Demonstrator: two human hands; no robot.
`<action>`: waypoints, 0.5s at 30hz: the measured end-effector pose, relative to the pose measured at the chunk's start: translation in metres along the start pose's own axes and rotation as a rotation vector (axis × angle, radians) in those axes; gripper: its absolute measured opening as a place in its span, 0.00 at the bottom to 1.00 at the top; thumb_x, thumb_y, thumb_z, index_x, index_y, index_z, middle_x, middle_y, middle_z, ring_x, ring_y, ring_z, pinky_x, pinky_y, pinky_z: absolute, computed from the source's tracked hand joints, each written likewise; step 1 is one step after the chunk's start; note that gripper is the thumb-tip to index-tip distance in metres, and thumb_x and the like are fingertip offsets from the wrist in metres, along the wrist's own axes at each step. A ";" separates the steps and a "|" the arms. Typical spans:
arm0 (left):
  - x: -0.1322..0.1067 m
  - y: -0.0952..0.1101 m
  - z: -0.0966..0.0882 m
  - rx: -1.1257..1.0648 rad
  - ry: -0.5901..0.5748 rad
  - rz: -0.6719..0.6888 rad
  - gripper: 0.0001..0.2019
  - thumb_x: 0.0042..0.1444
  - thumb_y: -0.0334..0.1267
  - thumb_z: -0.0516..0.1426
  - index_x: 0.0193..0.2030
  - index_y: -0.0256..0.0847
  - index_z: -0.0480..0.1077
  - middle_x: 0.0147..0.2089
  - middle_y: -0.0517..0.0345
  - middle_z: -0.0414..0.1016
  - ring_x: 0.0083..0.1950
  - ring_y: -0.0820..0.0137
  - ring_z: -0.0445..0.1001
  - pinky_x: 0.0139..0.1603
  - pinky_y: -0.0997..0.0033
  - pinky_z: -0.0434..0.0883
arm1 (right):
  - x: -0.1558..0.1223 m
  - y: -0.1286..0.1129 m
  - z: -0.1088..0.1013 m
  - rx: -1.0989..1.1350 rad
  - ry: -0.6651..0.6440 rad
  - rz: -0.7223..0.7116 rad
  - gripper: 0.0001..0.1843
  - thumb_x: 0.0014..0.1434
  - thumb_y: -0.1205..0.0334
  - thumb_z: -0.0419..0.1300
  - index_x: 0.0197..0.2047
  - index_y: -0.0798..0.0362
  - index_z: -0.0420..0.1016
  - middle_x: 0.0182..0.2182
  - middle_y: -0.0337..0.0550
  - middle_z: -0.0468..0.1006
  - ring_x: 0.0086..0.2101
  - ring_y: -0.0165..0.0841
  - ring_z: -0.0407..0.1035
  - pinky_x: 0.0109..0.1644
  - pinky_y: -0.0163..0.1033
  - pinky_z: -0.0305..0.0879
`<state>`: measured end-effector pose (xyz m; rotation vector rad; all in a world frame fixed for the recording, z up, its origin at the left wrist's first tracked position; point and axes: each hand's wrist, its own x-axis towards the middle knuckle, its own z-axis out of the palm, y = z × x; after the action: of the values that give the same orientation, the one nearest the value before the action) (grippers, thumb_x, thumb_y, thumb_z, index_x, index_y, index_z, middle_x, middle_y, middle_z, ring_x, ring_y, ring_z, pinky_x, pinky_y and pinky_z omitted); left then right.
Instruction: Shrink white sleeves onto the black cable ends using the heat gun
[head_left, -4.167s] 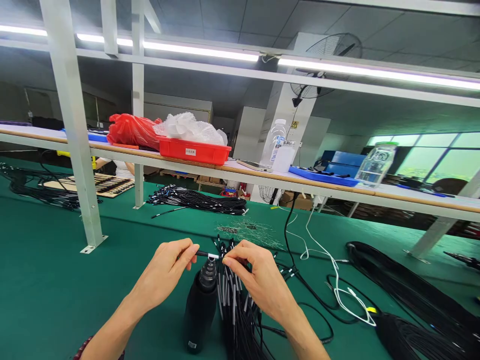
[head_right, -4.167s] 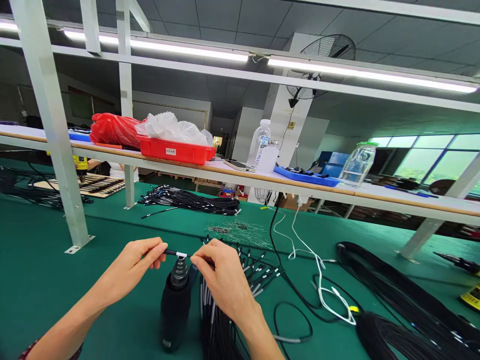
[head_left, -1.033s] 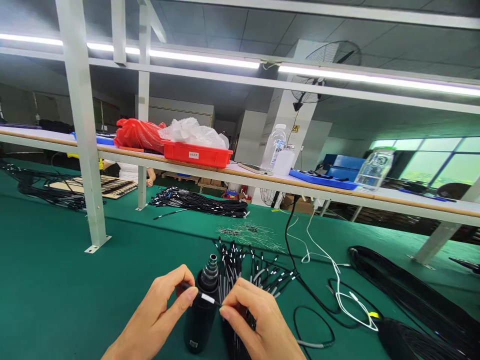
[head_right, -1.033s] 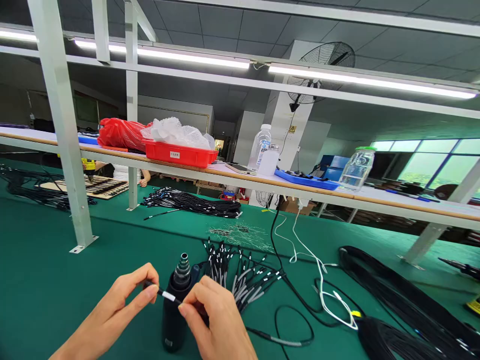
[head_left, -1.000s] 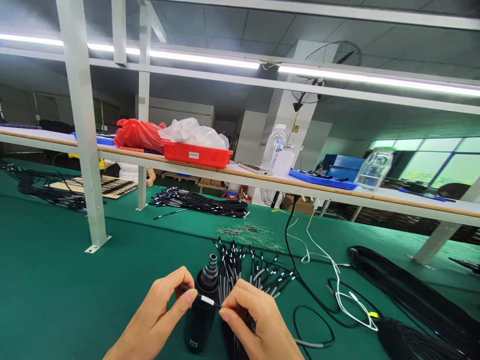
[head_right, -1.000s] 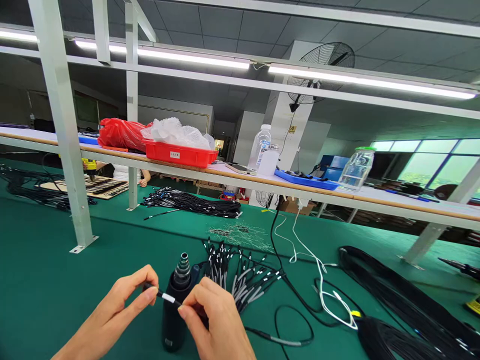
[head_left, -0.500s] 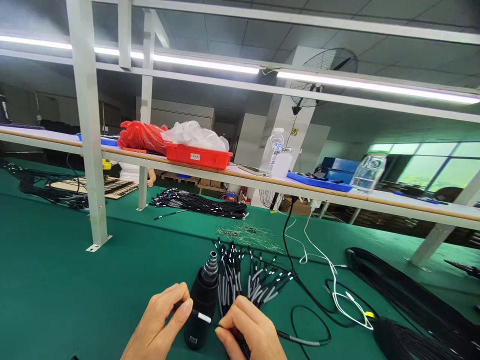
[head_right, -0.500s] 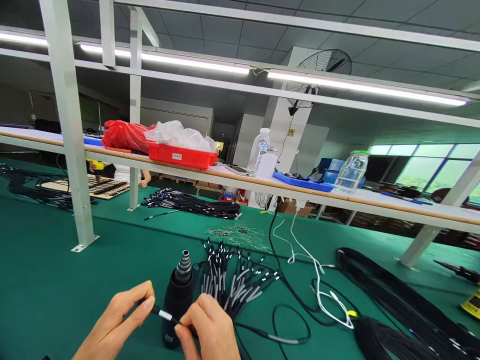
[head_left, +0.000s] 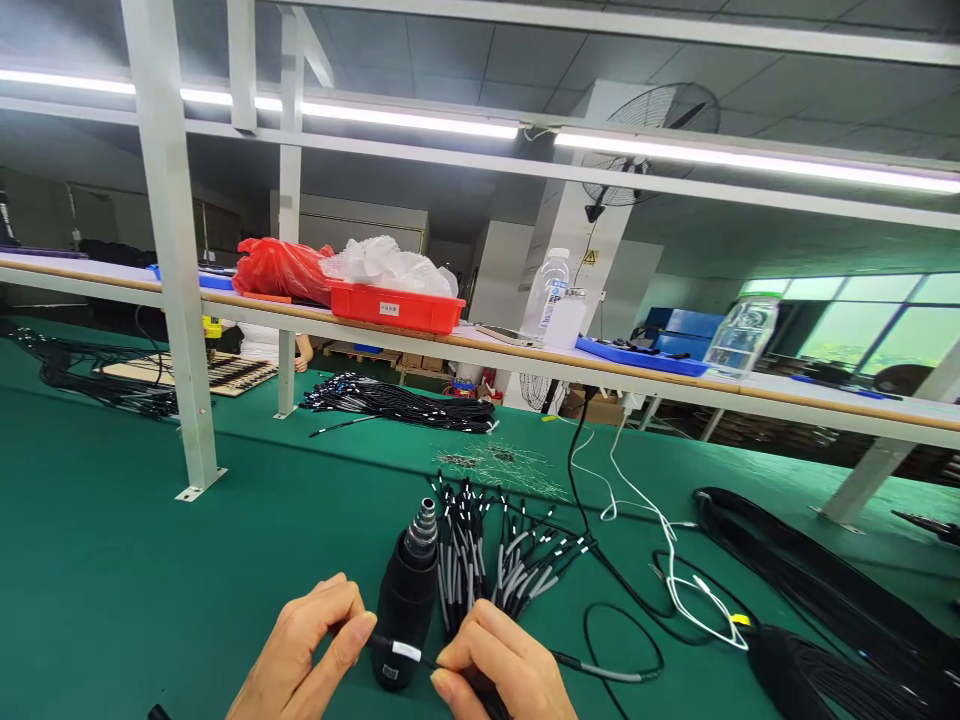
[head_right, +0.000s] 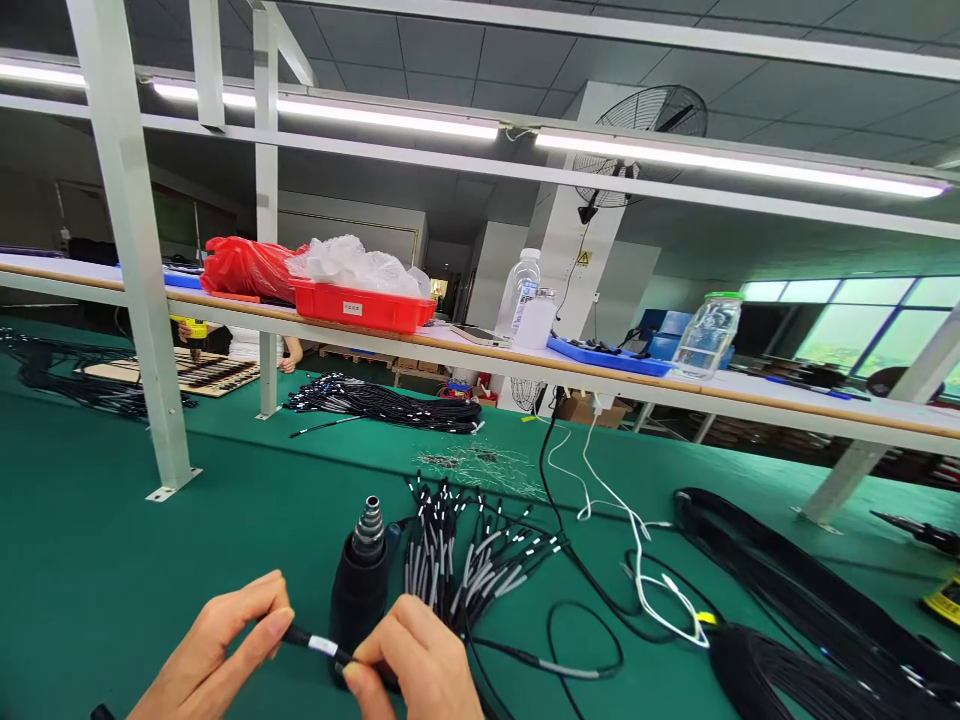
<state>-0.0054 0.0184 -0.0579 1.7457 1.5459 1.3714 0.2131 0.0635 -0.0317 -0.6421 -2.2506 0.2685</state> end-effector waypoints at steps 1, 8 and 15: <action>0.003 0.002 -0.002 0.001 -0.039 0.040 0.24 0.66 0.57 0.48 0.26 0.42 0.64 0.27 0.63 0.66 0.31 0.71 0.66 0.37 0.76 0.67 | -0.001 0.000 -0.001 0.027 -0.036 0.023 0.10 0.65 0.65 0.57 0.30 0.53 0.70 0.25 0.37 0.69 0.25 0.26 0.64 0.27 0.29 0.57; 0.006 0.010 -0.008 -0.017 -0.094 0.156 0.19 0.68 0.50 0.47 0.29 0.43 0.62 0.29 0.63 0.62 0.30 0.72 0.63 0.33 0.77 0.64 | -0.007 0.001 0.002 0.117 -0.138 0.250 0.08 0.62 0.66 0.59 0.30 0.52 0.71 0.25 0.35 0.69 0.26 0.26 0.63 0.30 0.30 0.58; 0.002 0.015 -0.001 0.022 -0.012 0.076 0.17 0.68 0.49 0.47 0.30 0.44 0.61 0.30 0.64 0.63 0.33 0.72 0.64 0.41 0.77 0.66 | -0.009 0.006 0.007 0.103 -0.106 0.167 0.07 0.60 0.66 0.61 0.30 0.53 0.71 0.26 0.37 0.69 0.26 0.27 0.65 0.29 0.30 0.58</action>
<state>0.0005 0.0153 -0.0446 1.8402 1.5081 1.3822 0.2157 0.0637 -0.0442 -0.7782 -2.2693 0.5091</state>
